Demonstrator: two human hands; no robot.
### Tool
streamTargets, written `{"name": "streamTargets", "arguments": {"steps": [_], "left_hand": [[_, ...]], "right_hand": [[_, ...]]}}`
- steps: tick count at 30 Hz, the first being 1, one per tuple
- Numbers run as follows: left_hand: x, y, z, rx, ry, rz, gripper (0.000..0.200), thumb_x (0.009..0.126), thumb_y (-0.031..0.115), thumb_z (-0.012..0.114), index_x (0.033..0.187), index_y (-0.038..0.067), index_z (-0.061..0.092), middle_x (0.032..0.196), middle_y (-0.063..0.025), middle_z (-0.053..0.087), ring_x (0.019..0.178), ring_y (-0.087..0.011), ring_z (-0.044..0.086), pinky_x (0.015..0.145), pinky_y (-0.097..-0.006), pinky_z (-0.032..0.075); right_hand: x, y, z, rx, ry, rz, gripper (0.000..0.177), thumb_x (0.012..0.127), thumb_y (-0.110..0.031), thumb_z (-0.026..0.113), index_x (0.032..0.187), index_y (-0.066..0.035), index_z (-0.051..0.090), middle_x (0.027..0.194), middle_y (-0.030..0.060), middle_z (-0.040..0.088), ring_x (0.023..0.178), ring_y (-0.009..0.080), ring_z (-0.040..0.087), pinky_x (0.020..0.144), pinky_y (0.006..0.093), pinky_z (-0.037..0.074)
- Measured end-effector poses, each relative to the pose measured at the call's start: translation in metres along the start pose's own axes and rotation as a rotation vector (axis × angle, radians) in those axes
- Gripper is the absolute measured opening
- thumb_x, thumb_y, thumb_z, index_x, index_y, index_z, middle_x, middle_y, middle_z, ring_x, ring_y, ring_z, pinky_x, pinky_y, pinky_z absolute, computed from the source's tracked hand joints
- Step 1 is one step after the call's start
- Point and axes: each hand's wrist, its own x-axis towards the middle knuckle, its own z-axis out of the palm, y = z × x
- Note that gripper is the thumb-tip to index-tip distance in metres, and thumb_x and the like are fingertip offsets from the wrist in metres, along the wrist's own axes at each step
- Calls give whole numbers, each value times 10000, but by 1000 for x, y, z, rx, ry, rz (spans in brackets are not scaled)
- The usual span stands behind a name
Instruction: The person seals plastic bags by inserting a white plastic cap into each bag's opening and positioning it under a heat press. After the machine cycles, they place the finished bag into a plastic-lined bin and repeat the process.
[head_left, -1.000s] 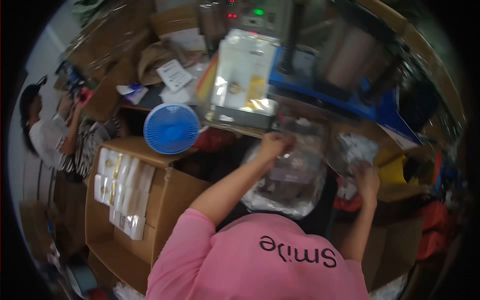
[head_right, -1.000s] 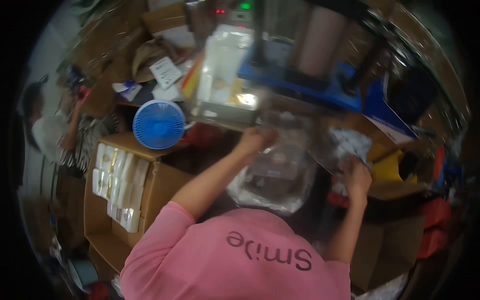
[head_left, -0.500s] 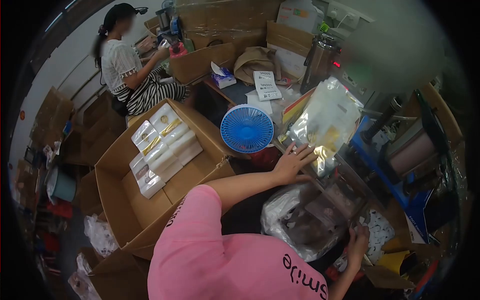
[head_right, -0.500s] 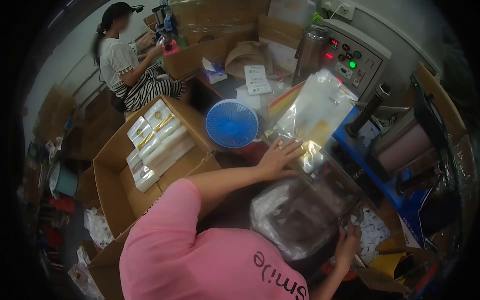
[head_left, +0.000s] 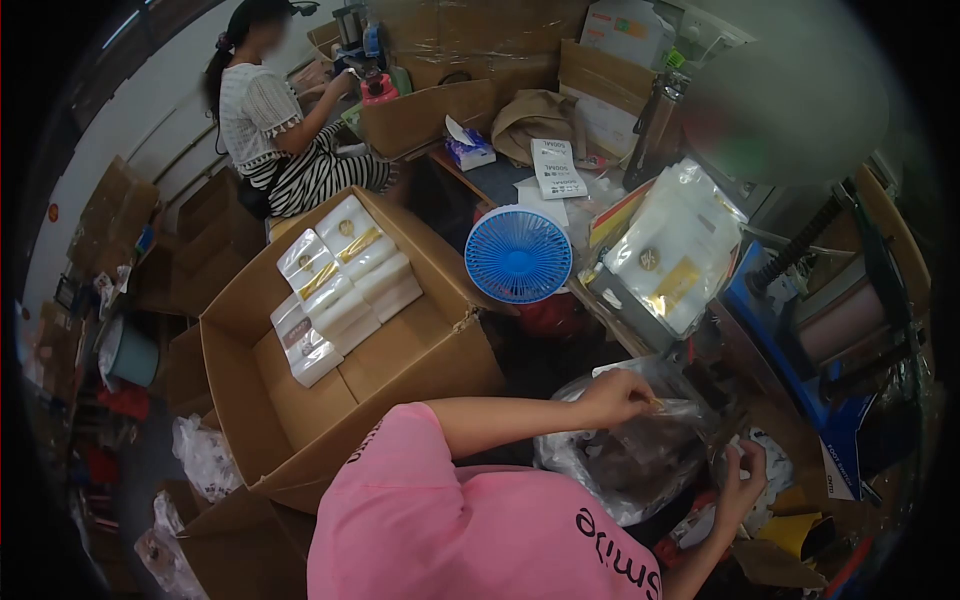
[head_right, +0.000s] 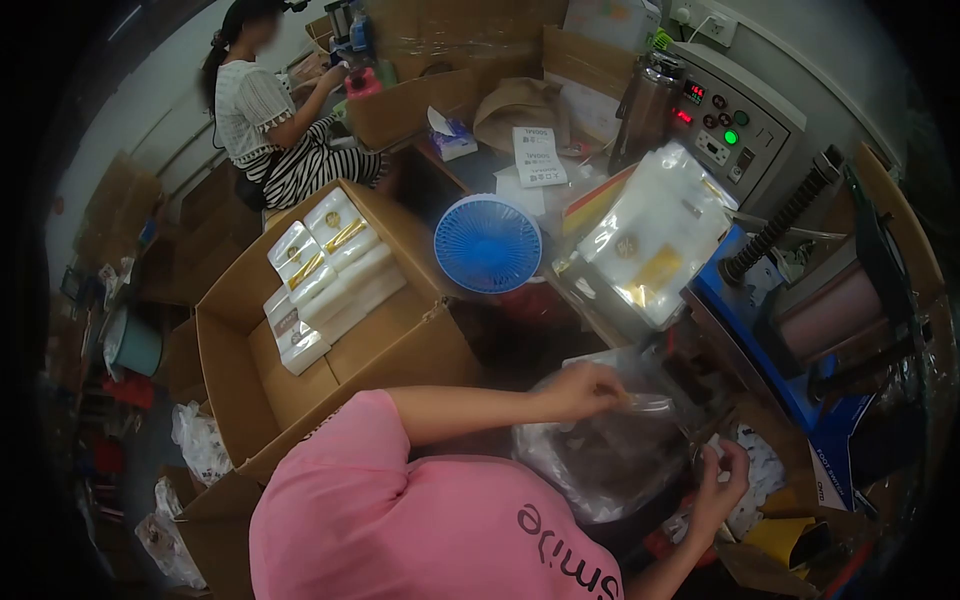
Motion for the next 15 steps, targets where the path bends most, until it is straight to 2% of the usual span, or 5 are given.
{"name": "streamTargets", "arguments": {"steps": [4,6,9,12,15], "left_hand": [[-16,2,12,86,-211,-13,172,747,183,708,869,62,717,808,-116,685,756,-273,663,669,-375,497],[-20,-9,14,16,-313,100,171,761,182,709,874,53,713,816,-118,688,758,-276,666,674,-360,503],[-23,-16,11,-212,-400,-42,184,829,162,690,912,-1,708,774,-94,693,711,-153,659,652,-293,506],[-19,-4,8,-184,-451,-240,231,879,208,664,910,-17,708,751,-55,680,698,-87,611,631,-255,489],[-4,3,14,-205,-345,-265,249,874,220,671,889,-25,708,748,-37,674,673,-73,581,606,-240,461]], "right_hand": [[5,-42,6,-37,-406,-124,174,762,-26,689,931,3,658,867,112,600,773,250,575,721,336,459],[5,-26,17,5,-464,-148,150,765,-25,686,908,12,663,866,108,625,800,231,601,731,318,470],[2,-15,26,239,-443,-17,170,791,-32,679,956,7,673,933,89,682,837,146,617,762,271,483],[-3,-2,35,405,-411,162,331,808,-85,683,1130,-21,646,1091,91,669,990,168,619,861,287,478],[-9,13,37,251,-142,-21,343,825,-100,684,1156,-30,633,1124,97,653,1026,163,604,855,287,480]]}}
